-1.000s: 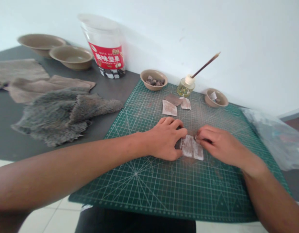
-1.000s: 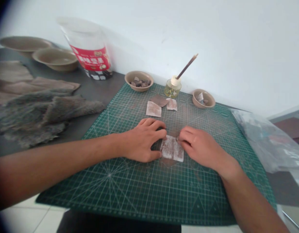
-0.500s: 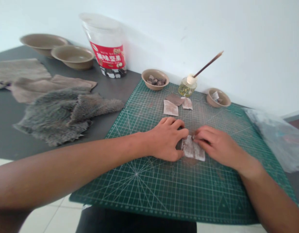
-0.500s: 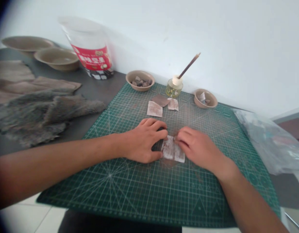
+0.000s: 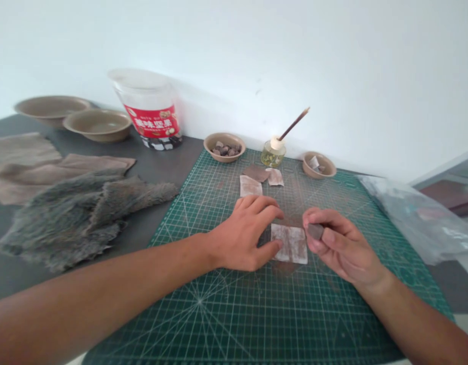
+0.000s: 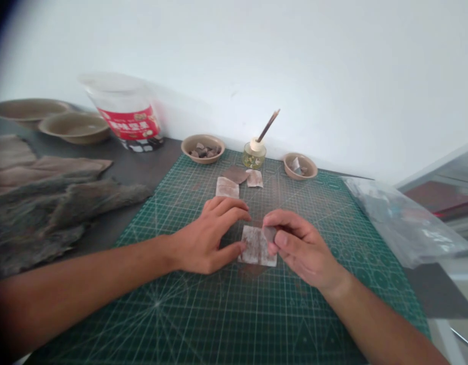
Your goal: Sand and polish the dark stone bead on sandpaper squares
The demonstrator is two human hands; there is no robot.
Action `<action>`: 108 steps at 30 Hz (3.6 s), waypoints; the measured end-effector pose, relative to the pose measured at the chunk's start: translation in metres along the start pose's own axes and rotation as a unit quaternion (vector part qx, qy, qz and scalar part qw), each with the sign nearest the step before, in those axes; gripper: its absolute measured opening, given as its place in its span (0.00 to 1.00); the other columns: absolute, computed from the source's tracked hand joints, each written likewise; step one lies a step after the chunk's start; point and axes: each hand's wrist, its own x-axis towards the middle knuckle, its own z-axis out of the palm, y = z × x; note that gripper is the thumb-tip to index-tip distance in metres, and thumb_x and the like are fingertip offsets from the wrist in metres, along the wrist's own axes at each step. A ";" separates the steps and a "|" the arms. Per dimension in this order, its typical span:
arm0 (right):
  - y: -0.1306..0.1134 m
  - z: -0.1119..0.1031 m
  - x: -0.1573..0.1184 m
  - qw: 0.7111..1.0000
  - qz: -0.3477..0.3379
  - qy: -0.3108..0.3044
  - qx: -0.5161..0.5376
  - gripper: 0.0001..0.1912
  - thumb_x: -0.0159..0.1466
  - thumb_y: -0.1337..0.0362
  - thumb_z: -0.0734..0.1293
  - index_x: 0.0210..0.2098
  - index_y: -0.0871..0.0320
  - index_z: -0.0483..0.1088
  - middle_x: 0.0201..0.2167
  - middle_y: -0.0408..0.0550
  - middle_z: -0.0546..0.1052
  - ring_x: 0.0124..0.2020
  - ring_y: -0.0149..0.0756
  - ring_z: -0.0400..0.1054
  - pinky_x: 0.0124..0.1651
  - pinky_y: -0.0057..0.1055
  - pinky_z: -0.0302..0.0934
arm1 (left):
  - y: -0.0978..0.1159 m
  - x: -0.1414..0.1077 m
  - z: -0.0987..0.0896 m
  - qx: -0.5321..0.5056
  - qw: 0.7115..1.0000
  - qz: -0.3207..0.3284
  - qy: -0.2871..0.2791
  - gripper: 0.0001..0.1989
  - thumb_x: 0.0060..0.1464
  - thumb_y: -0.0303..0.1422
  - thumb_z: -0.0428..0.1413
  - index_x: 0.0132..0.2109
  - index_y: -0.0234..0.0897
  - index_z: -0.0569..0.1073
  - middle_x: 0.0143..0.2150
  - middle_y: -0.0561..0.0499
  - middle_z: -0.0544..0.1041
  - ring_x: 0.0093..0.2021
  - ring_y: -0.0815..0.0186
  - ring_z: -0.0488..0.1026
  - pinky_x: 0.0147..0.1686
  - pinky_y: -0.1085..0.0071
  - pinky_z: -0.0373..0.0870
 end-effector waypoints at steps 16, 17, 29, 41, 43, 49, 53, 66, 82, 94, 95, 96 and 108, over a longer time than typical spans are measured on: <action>-0.001 0.031 -0.007 0.903 0.054 -0.150 0.400 0.06 0.64 0.69 0.74 0.38 0.53 0.75 0.41 0.40 0.77 0.40 0.27 0.76 0.42 0.25 0.72 | 0.022 0.009 0.005 0.003 0.931 0.258 0.259 0.16 0.67 0.42 0.49 0.50 0.33 0.67 0.44 0.44 0.77 0.47 0.63 0.74 0.49 0.63 0.68; -0.001 0.031 -0.007 0.896 0.059 -0.163 0.410 0.05 0.65 0.69 0.73 0.39 0.53 0.75 0.41 0.40 0.78 0.40 0.27 0.77 0.42 0.24 0.71 | 0.023 0.008 0.004 0.009 0.929 0.266 0.258 0.16 0.68 0.43 0.49 0.50 0.33 0.68 0.44 0.44 0.77 0.47 0.63 0.74 0.49 0.63 0.68; -0.001 0.031 -0.011 0.880 0.092 -0.189 0.427 0.02 0.67 0.67 0.71 0.39 0.55 0.76 0.36 0.47 0.82 0.43 0.31 0.80 0.42 0.22 0.70 | 0.024 0.005 0.007 0.047 0.920 0.280 0.269 0.18 0.65 0.48 0.52 0.45 0.35 0.71 0.39 0.48 0.80 0.44 0.65 0.73 0.49 0.62 0.67; 0.001 0.026 -0.009 0.881 0.124 -0.184 0.417 0.03 0.66 0.68 0.72 0.38 0.57 0.74 0.35 0.43 0.81 0.43 0.32 0.80 0.42 0.24 0.73 | 0.022 0.006 0.008 0.034 0.924 0.282 0.256 0.16 0.62 0.43 0.55 0.47 0.35 0.70 0.41 0.46 0.78 0.46 0.62 0.73 0.48 0.61 0.67; 0.002 0.025 -0.008 0.887 0.117 -0.178 0.410 0.04 0.66 0.70 0.72 0.38 0.58 0.73 0.36 0.43 0.81 0.43 0.32 0.79 0.43 0.25 0.73 | 0.023 0.006 0.009 0.021 0.928 0.278 0.248 0.14 0.58 0.38 0.57 0.47 0.35 0.69 0.43 0.46 0.78 0.46 0.63 0.74 0.47 0.61 0.68; 0.003 0.024 -0.006 0.912 0.097 -0.156 0.366 0.08 0.65 0.70 0.73 0.41 0.57 0.71 0.41 0.44 0.78 0.45 0.32 0.76 0.47 0.30 0.70 | 0.025 0.007 0.010 -0.003 0.940 0.227 0.254 0.14 0.51 0.30 0.59 0.45 0.35 0.69 0.42 0.48 0.77 0.43 0.63 0.74 0.45 0.61 0.68; 0.005 0.023 -0.007 0.932 0.085 -0.142 0.324 0.09 0.65 0.69 0.73 0.42 0.56 0.71 0.42 0.43 0.77 0.44 0.29 0.74 0.47 0.29 0.68 | 0.026 0.007 0.010 -0.014 0.956 0.181 0.232 0.13 0.53 0.33 0.58 0.46 0.38 0.69 0.42 0.49 0.77 0.41 0.63 0.74 0.44 0.60 0.66; 0.004 0.020 -0.011 0.978 0.056 -0.098 0.177 0.10 0.68 0.63 0.70 0.46 0.52 0.67 0.36 0.39 0.71 0.35 0.27 0.67 0.38 0.24 0.63 | 0.018 0.007 0.010 -0.005 0.965 0.184 0.187 0.09 0.61 0.36 0.56 0.46 0.39 0.68 0.45 0.48 0.77 0.44 0.62 0.74 0.46 0.60 0.64; 0.010 -0.002 0.005 0.768 -0.235 -0.149 -0.577 0.08 0.70 0.65 0.65 0.45 0.57 0.76 0.41 0.50 0.81 0.40 0.41 0.71 0.45 0.40 0.64 | 0.002 0.000 0.004 0.083 0.993 0.002 -0.081 0.18 0.56 0.40 0.59 0.52 0.40 0.74 0.61 0.43 0.68 0.56 0.49 0.65 0.53 0.49 0.61; 0.013 0.000 0.004 0.771 -0.211 -0.163 -0.579 0.08 0.71 0.67 0.63 0.42 0.59 0.75 0.43 0.52 0.80 0.43 0.42 0.72 0.49 0.41 0.66 | 0.000 0.002 0.004 0.071 0.992 -0.002 -0.107 0.15 0.55 0.39 0.59 0.48 0.41 0.75 0.55 0.47 0.71 0.50 0.53 0.65 0.49 0.53 0.61; 0.012 -0.002 0.005 0.768 -0.202 -0.153 -0.588 0.08 0.71 0.67 0.63 0.42 0.59 0.75 0.42 0.52 0.80 0.42 0.42 0.72 0.48 0.41 0.66 | 0.000 0.002 0.004 0.072 0.992 -0.003 -0.108 0.14 0.55 0.39 0.59 0.47 0.41 0.75 0.55 0.47 0.71 0.50 0.53 0.65 0.49 0.53 0.61; 0.011 -0.005 0.006 0.766 -0.193 -0.146 -0.595 0.09 0.71 0.67 0.63 0.41 0.59 0.75 0.41 0.53 0.80 0.41 0.42 0.72 0.47 0.41 0.66 | 0.000 0.002 0.004 0.073 0.992 -0.004 -0.107 0.13 0.55 0.40 0.59 0.47 0.41 0.75 0.55 0.47 0.71 0.50 0.53 0.65 0.49 0.53 0.61; 0.007 -0.012 0.011 0.807 -0.170 -0.173 -0.539 0.07 0.70 0.68 0.65 0.39 0.58 0.76 0.41 0.49 0.81 0.41 0.39 0.73 0.47 0.39 0.66 | -0.002 0.002 0.006 0.064 0.992 -0.011 -0.107 0.13 0.55 0.40 0.59 0.46 0.42 0.74 0.55 0.48 0.70 0.50 0.52 0.65 0.48 0.52 0.60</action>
